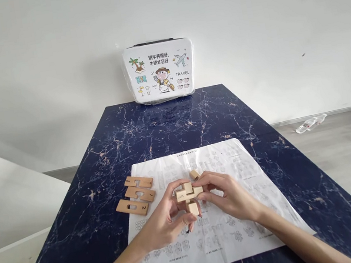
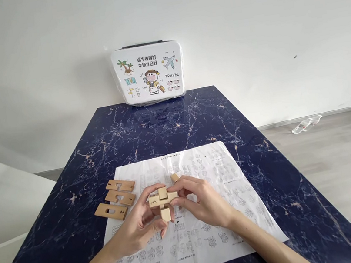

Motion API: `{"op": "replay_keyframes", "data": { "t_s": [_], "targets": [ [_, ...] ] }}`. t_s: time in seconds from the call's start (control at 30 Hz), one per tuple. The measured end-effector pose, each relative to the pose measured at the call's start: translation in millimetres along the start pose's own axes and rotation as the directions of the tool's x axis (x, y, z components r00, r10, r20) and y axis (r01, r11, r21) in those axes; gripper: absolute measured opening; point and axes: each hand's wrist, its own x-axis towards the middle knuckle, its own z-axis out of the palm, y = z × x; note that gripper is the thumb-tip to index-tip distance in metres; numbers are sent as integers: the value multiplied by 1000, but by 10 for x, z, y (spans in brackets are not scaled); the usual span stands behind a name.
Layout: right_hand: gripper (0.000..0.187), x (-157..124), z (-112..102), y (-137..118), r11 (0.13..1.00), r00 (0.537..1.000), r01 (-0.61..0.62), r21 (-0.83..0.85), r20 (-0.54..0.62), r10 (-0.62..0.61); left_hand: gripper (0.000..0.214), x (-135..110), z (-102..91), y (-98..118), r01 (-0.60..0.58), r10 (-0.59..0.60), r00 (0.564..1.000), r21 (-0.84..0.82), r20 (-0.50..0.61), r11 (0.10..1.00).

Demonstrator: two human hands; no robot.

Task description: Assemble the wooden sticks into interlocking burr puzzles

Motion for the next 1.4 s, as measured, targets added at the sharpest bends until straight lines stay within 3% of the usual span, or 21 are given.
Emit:
{"op": "replay_keyframes", "data": {
  "t_s": [0.13,0.33,0.47,0.63,0.7,0.87,0.97,1.13,1.23,1.4],
  "targets": [
    [25,25,-26,-39,967,983,-155,204,129,131,60,2,-11,12,-12,13,999,-27,41,1000],
    [29,29,-99,-75,918,956,-250,307,230,183,60,-38,15,54,3,-8,999,98,49,995],
    [27,22,-150,-65,875,943,-269,402,294,155,55,-34,13,67,-59,54,998,180,30,982],
    [25,44,-196,-38,796,948,-256,548,303,97,32,22,-49,20,-94,143,984,369,-107,924],
    [30,56,-205,-32,761,960,-248,599,260,107,33,34,-58,-5,-99,168,978,437,-123,894],
    [32,70,-196,-42,814,959,-269,514,219,179,38,44,-11,-3,-109,179,978,468,-106,877],
    [31,66,-177,-40,816,957,-264,514,247,154,31,68,7,3,-62,162,972,479,-169,876],
    [30,60,-135,17,739,933,-309,598,341,114,27,100,-5,-36,-62,262,933,606,-246,793],
    [29,67,-125,49,689,921,-335,643,377,96,21,87,-7,-64,-57,360,891,720,-275,691],
    [28,67,-223,60,672,864,-391,629,502,33,15,49,26,-84,-75,432,876,823,-216,563]
  ]
}}
